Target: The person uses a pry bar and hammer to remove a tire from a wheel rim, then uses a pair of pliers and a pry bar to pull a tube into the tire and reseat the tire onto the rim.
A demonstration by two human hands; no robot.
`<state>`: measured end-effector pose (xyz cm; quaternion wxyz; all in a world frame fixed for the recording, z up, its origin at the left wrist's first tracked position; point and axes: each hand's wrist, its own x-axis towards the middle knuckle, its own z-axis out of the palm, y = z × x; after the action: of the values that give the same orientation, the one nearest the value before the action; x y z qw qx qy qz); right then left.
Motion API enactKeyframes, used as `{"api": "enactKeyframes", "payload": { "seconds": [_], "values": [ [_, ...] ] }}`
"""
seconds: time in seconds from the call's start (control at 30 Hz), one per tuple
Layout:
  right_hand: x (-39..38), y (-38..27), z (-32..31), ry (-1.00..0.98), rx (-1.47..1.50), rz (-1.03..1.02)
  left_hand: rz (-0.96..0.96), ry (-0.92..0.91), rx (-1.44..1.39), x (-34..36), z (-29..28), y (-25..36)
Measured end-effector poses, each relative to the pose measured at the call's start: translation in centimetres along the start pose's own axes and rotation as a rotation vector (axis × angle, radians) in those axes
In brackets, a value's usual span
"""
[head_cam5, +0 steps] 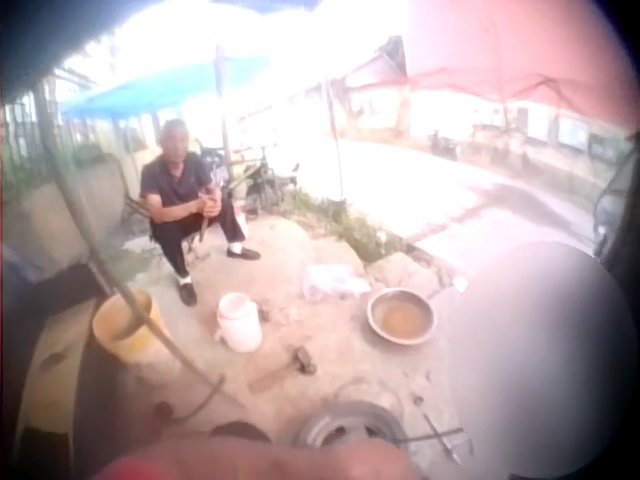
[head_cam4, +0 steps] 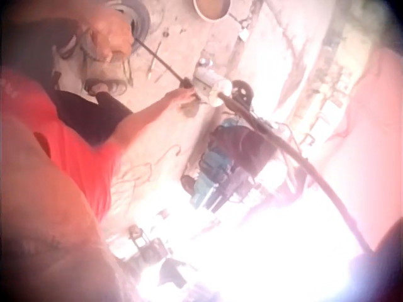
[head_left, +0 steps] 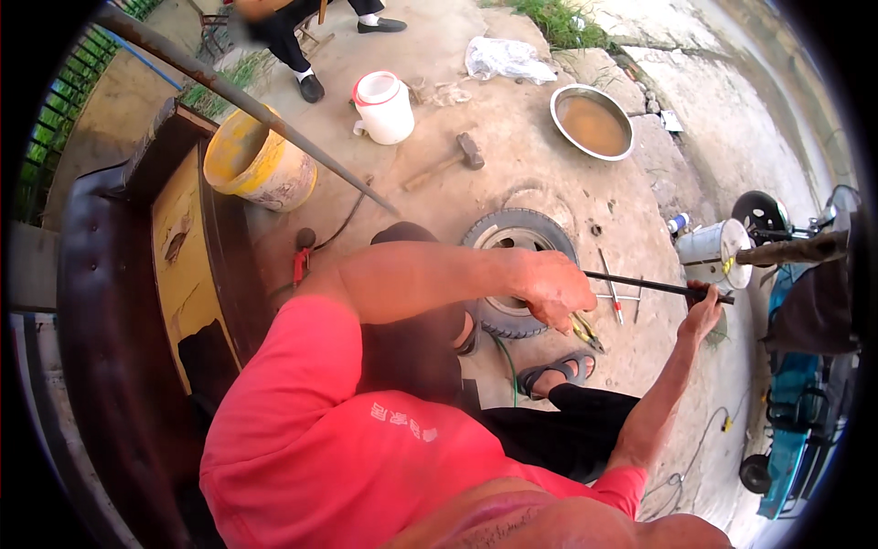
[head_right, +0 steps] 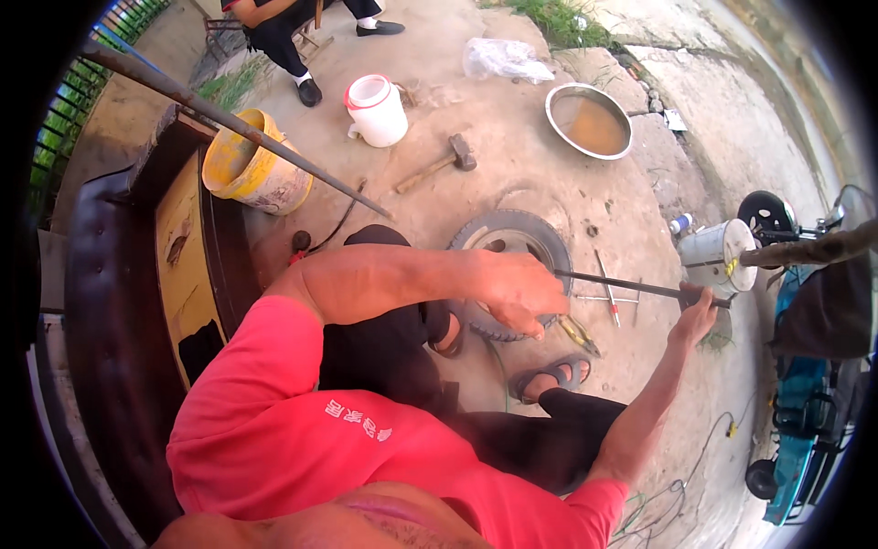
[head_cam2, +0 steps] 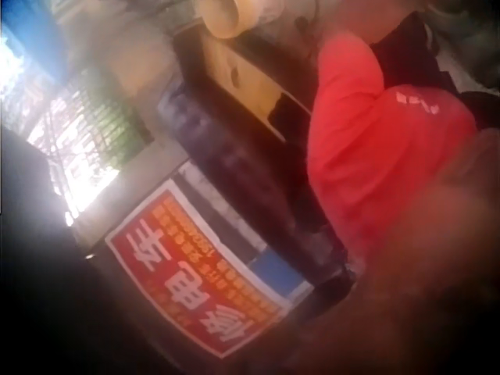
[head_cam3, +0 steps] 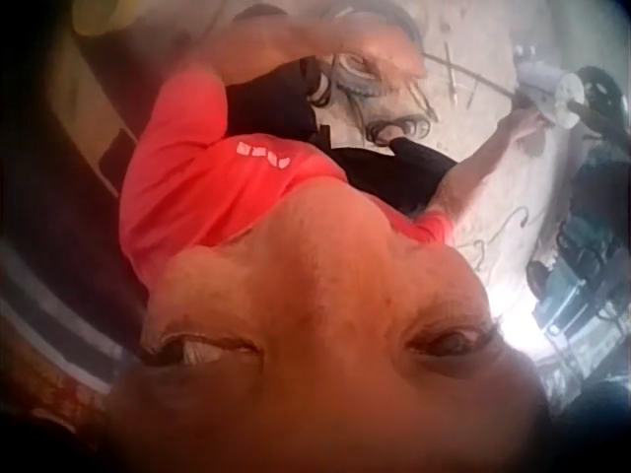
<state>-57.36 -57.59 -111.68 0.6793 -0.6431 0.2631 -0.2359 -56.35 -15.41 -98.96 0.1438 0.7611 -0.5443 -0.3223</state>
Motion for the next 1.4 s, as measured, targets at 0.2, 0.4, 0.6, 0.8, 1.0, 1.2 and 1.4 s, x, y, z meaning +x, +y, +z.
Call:
{"api": "enactKeyframes", "payload": {
  "seconds": [0.2,0.4,0.6,0.8,1.0,1.2,1.4],
  "values": [
    [-3.8,-0.2,0.4,-0.052,-0.012,-0.026,-0.064,0.061,0.057,-0.1,1.0,1.5],
    [-6.4,-0.7,0.4,-0.18,-0.043,-0.069,-0.06,0.083,0.099,0.6,1.7,3.4],
    [-8.5,-1.0,-0.5,-0.226,-0.051,-0.121,-0.056,0.102,0.143,1.9,3.2,5.1],
    [-10.3,-1.0,-1.4,-0.247,-0.045,-0.103,-0.194,0.068,0.075,2.2,4.0,7.1],
    [-10.3,-2.3,-1.5,-0.252,-0.035,-0.086,-0.2,-0.059,0.165,1.0,4.1,12.3],
    [-10.3,-2.5,-0.7,-0.274,-0.12,-0.114,0.017,0.133,-0.013,2.1,5.6,9.7],
    [-11.1,-2.9,-1.3,-0.393,-0.129,-0.051,-0.027,-0.039,0.08,3.1,5.4,8.9]
  ]
}}
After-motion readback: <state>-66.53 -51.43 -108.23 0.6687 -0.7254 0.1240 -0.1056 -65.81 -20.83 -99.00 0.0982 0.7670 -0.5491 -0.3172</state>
